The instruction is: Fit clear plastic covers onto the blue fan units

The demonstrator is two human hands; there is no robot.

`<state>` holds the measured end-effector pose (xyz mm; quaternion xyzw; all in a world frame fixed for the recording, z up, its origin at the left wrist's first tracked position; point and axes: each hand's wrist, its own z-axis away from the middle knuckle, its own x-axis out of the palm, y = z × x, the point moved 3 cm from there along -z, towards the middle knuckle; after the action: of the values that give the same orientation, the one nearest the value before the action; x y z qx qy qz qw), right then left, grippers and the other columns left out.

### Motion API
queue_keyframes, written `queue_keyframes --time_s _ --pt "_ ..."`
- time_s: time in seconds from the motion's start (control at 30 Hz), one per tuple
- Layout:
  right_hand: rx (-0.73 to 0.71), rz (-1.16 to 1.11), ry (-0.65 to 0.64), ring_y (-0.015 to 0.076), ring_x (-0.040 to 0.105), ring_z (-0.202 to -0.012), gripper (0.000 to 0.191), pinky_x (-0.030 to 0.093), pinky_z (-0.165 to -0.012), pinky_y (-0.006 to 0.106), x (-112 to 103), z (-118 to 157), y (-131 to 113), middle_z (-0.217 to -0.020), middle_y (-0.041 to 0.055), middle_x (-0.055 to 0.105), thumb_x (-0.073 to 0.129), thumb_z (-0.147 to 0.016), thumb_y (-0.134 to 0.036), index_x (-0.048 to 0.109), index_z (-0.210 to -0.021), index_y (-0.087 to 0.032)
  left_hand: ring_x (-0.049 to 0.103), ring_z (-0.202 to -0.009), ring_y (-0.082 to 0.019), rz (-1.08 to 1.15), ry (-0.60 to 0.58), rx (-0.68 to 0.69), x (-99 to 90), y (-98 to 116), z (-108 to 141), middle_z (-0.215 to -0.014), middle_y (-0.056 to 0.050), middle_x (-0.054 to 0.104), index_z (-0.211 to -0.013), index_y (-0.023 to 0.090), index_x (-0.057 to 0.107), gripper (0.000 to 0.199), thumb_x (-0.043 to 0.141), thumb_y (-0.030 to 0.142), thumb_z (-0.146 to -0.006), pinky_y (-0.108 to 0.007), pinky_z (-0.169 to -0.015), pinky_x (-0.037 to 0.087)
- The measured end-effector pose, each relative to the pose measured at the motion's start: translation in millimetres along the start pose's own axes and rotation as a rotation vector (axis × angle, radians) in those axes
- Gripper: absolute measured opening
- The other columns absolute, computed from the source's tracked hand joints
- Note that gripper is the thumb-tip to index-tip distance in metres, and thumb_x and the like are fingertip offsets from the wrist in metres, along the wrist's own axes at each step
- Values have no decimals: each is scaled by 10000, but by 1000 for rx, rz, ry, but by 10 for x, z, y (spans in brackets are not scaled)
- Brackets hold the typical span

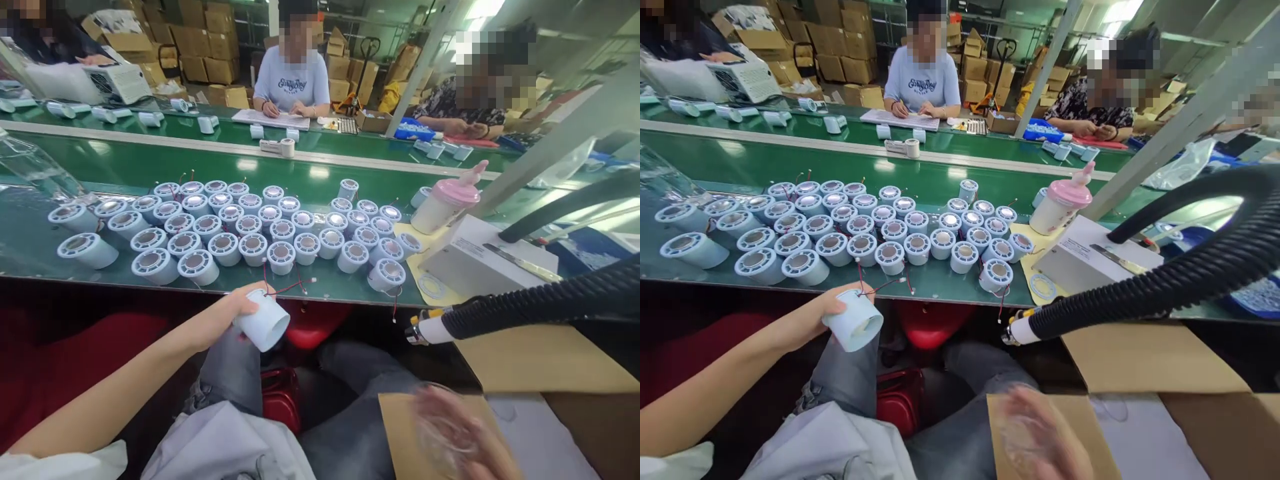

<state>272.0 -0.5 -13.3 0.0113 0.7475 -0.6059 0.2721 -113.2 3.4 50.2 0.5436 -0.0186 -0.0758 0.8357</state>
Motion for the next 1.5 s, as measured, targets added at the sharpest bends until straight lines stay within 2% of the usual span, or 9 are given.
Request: queue_keyframes --time_s 0.07,0.17,0.33,0.5,0.6,0.8,1.03,1.37,1.5 --pt "-251 214 -99 318 633 -1029 477 569 -781 429 453 -119 -402 -1194 114 609 523 -862 -438 486 -1330 -356 475 -531 -125 296 -183 -98 194 -146 -92 -681 -19 522 -838 152 514 333 457 443 -686 -204 -395 348" --pt "-453 513 -74 317 597 -1022 504 566 -768 439 872 -344 -809 -1188 136 574 588 -824 -322 507 -1322 -322 458 -486 -110 353 -452 -259 529 -288 -275 -655 -23 523 -778 139 546 305 496 425 -684 -184 -329 285" --pt "-351 750 -13 327 528 -1035 461 549 -766 461 884 -544 -909 -1294 146 496 575 -801 -228 576 -1260 -273 418 -440 -82 -30 -759 -240 846 -201 -451 -703 -31 583 -836 136 628 428 451 526 -849 -189 -318 261" --pt "-207 675 -143 303 519 -1040 281 542 -788 439 798 -531 -767 -1324 126 480 613 -782 -200 661 -1058 -219 526 -618 -119 -543 -759 122 933 27 -457 -771 -11 634 -862 179 685 279 465 349 -880 -213 -536 402" --pt "-101 476 -194 285 517 -1095 123 521 -852 422 808 -476 -667 -1270 101 498 678 -726 -126 663 -813 -211 576 -818 -167 -708 -619 342 974 111 -400 -890 -27 653 -882 190 688 244 472 302 -878 -258 -759 423" --pt "109 65 -89 199 567 -1040 154 473 -892 341 808 -351 -641 -1136 88 528 554 -881 -272 633 -771 -197 573 -930 -190 -562 -314 362 951 -40 -345 -1043 -37 600 -1077 209 601 410 703 412 -736 -295 -821 448" --pt "247 -118 113 170 591 -851 225 486 -616 239 735 -387 -604 -989 72 596 523 -802 -239 606 -600 -183 574 -1031 -226 -508 -319 499 971 -270 -435 -1115 -65 582 -1165 240 622 681 835 442 -551 -360 -925 451" --pt "434 -517 190 245 624 -929 241 563 -640 328 631 -380 -408 -933 76 670 622 -721 -279 647 -498 -191 577 -1132 -227 -187 -537 292 1106 -366 -408 -1299 -104 553 -1315 219 484 656 738 230 -710 -355 -908 516" --pt "190 -355 25 275 600 -1107 173 535 -885 426 602 -340 -495 -1220 78 634 725 -727 -307 739 -890 -250 604 -1079 -201 70 -543 150 1104 -369 -385 -1282 -103 565 -1308 216 461 645 736 218 -724 -351 -917 512"
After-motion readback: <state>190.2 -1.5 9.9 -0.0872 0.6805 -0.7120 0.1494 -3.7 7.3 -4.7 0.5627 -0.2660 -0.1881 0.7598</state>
